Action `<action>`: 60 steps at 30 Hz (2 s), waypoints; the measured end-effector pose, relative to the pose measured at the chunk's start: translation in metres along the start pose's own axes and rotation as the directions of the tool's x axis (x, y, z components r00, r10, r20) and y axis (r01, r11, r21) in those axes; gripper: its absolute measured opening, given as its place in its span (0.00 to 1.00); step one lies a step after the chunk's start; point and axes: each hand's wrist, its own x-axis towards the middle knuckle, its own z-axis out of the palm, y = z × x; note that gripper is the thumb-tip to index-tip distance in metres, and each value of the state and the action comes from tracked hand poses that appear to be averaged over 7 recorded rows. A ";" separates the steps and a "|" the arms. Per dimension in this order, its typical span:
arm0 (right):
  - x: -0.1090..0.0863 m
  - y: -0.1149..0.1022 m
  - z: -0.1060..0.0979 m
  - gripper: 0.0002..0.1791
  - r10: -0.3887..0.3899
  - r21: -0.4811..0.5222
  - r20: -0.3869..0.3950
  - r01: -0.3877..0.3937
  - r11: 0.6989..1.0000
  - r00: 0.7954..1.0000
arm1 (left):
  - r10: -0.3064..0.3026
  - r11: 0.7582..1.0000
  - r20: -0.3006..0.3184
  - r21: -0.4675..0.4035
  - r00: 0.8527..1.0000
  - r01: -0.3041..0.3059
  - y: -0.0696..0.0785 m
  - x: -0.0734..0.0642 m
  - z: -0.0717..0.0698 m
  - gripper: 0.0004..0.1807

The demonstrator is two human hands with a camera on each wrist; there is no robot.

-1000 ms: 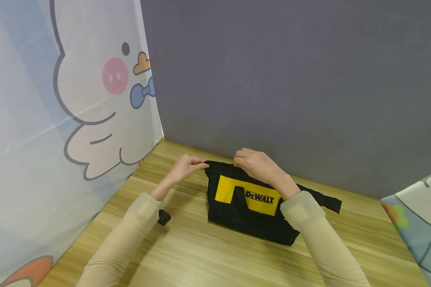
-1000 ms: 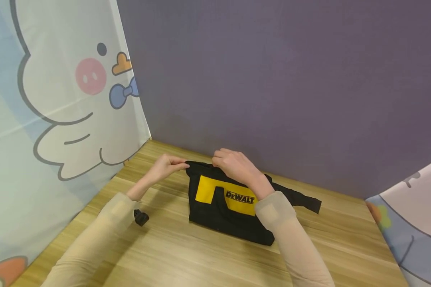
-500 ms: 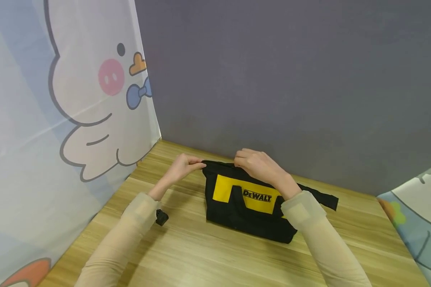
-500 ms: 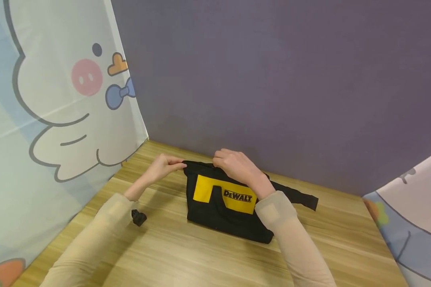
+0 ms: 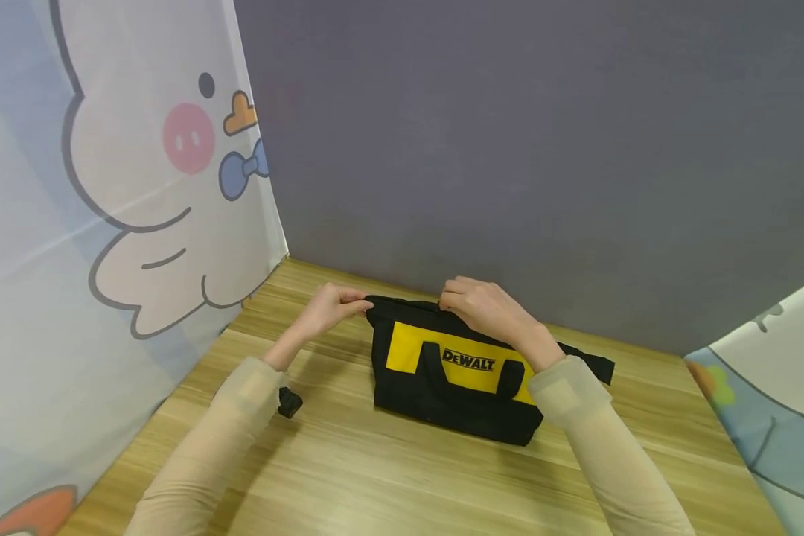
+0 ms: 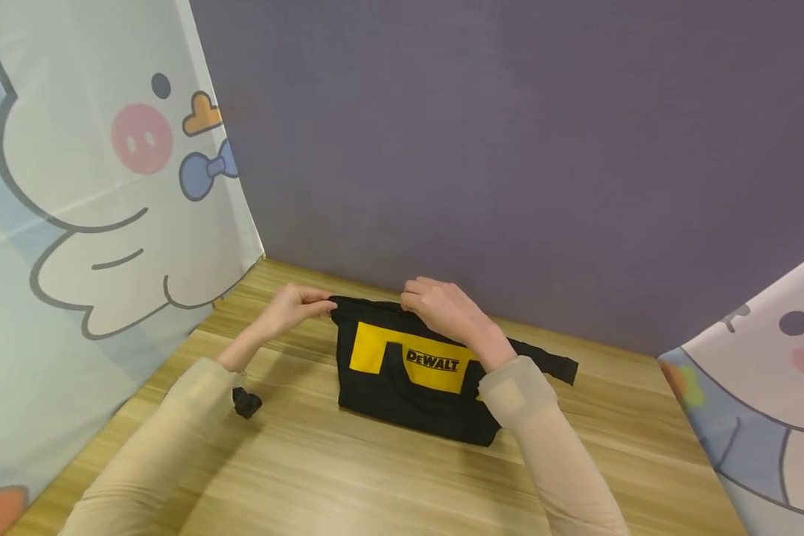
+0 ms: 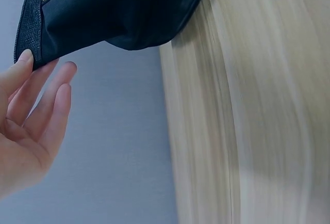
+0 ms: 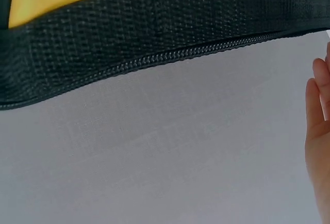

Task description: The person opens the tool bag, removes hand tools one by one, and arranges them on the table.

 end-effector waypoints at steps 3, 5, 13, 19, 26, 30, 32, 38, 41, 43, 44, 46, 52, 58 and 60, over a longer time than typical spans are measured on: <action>-0.002 0.000 -0.001 0.05 0.004 -0.009 -0.006 -0.004 1.000 1.000 | -0.007 1.000 0.003 -0.005 1.000 0.007 0.000 0.001 0.000 0.18; -0.004 0.001 -0.002 0.05 0.003 -0.012 -0.010 -0.004 1.000 1.000 | -0.010 1.000 0.006 0.000 1.000 0.010 0.001 0.001 -0.001 0.19; -0.009 0.002 -0.003 0.05 0.005 -0.012 -0.021 -0.005 1.000 1.000 | -0.031 1.000 0.008 -0.002 0.999 0.031 0.004 -0.001 -0.001 0.18; -0.011 0.003 -0.002 0.05 0.002 -0.008 -0.019 -0.002 1.000 1.000 | -0.026 0.999 0.018 -0.038 0.999 0.027 0.002 -0.001 0.000 0.18; -0.015 0.005 -0.002 0.04 0.014 -0.016 -0.023 -0.014 1.000 1.000 | -0.004 1.000 0.006 -0.026 1.000 0.005 0.002 -0.001 -0.001 0.17; -0.018 0.005 -0.003 0.04 0.016 -0.012 -0.032 -0.016 1.000 0.999 | -0.003 0.999 0.007 -0.032 1.000 0.003 0.002 -0.001 -0.001 0.17; -0.020 0.006 -0.003 0.05 0.014 -0.009 -0.032 -0.014 1.000 0.999 | 0.001 0.999 0.007 -0.042 1.000 -0.001 0.003 0.000 0.000 0.16; -0.027 0.008 -0.007 0.05 0.034 -0.043 -0.023 -0.035 0.998 0.999 | 0.015 0.998 0.011 -0.068 1.000 -0.015 0.001 0.001 0.003 0.16; -0.035 0.010 -0.009 0.04 0.048 -0.069 -0.016 -0.049 0.996 0.999 | 0.022 0.998 0.012 -0.063 1.000 -0.022 0.000 0.001 0.002 0.16; -0.040 0.012 -0.009 0.04 0.056 -0.082 -0.009 -0.056 0.995 0.998 | 0.030 0.998 0.008 -0.058 1.000 -0.030 -0.001 0.000 0.001 0.16; -0.042 0.012 -0.010 0.04 0.058 -0.087 -0.004 -0.058 0.994 0.998 | 0.032 0.998 0.007 -0.055 0.999 -0.032 -0.002 0.000 0.000 0.16; -0.046 0.013 -0.011 0.04 0.060 -0.093 -0.001 -0.060 0.994 0.998 | 0.030 0.998 0.006 -0.052 1.000 -0.029 -0.003 -0.001 -0.001 0.16; -0.054 0.015 -0.015 0.03 0.065 -0.098 -0.002 -0.065 0.993 0.998 | 0.013 0.999 0.009 -0.040 1.000 -0.013 -0.002 -0.004 -0.004 0.17; -0.062 0.015 -0.017 0.03 0.078 -0.090 -0.008 -0.078 0.993 0.997 | 0.013 1.000 0.010 -0.024 1.000 -0.012 0.000 -0.003 -0.003 0.17; -0.064 0.015 -0.018 0.03 0.080 -0.090 -0.009 -0.080 0.993 0.997 | 0.015 1.000 0.009 -0.020 1.000 -0.015 0.001 -0.003 -0.001 0.17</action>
